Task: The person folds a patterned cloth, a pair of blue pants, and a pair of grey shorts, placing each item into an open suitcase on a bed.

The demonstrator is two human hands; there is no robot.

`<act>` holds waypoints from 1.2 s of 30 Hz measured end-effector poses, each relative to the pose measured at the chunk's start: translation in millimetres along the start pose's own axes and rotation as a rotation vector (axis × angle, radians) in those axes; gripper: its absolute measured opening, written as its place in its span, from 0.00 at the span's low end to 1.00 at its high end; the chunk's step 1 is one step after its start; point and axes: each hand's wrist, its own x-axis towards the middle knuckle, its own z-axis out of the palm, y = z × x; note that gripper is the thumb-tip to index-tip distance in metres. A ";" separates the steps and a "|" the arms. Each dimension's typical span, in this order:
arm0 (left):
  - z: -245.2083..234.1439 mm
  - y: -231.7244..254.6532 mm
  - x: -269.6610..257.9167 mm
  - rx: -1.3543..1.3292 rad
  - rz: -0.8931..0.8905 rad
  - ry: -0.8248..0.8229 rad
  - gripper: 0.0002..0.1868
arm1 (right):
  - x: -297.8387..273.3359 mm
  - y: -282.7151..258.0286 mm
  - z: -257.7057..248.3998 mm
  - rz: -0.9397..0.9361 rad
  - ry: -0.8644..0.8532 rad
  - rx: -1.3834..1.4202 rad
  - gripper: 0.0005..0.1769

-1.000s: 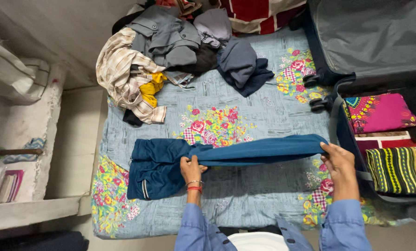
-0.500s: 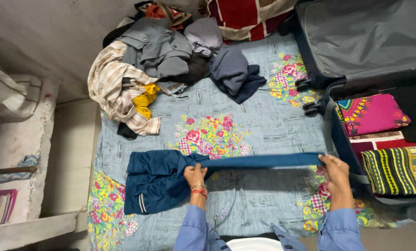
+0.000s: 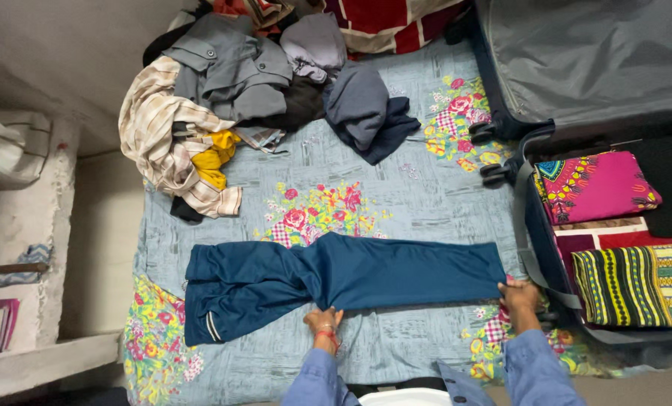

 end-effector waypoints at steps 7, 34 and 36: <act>-15.6 -24.0 -4.8 0.131 -0.123 0.013 0.28 | 14.3 20.6 -2.9 -0.226 0.227 -0.484 0.20; -96.2 27.9 51.9 0.362 -0.108 -0.474 0.16 | -172.8 2.0 183.1 -0.771 -0.609 -0.517 0.15; -110.2 52.6 69.0 0.369 -0.073 -0.481 0.17 | -211.5 3.6 213.5 -0.780 -0.671 -0.508 0.14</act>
